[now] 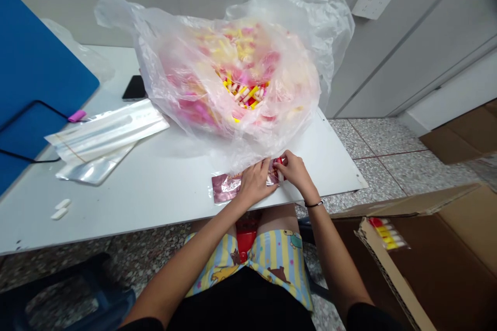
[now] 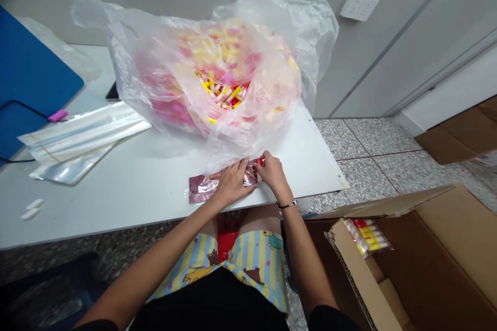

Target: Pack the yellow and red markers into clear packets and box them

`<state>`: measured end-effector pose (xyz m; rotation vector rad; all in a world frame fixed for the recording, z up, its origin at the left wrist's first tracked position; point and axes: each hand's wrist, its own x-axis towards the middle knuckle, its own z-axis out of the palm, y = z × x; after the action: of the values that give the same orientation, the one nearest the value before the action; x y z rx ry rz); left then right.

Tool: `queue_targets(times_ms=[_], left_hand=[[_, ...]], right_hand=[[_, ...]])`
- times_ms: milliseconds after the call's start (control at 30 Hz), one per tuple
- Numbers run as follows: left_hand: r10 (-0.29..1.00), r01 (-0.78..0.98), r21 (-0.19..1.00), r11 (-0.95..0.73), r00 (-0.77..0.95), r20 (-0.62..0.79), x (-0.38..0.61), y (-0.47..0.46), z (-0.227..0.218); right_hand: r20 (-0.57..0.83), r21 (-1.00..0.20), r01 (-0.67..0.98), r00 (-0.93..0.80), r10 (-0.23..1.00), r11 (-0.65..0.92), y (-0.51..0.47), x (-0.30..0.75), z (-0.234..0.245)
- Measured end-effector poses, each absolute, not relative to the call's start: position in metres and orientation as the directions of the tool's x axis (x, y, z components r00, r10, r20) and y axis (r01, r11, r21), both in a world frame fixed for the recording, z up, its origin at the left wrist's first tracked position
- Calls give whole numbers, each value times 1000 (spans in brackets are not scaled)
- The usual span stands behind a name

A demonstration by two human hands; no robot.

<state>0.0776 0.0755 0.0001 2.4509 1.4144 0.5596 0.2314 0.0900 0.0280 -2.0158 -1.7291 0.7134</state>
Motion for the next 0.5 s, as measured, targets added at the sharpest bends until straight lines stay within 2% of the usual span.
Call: queue_targets(times_ms=[267,367,500], left_hand=[[860,760,402,-510,459,223,78,75,-1],[861,761,402,-509,459,219,78,76,-1],[866,770,397,-500,458,203,78,75,-1]], right_hand=[[-64,-734,658,186,981,-172,93,230,21],[-26,-736,658,209,978,-160,94,227,19],[13,-676,714,256,967,-180,97,224,20]])
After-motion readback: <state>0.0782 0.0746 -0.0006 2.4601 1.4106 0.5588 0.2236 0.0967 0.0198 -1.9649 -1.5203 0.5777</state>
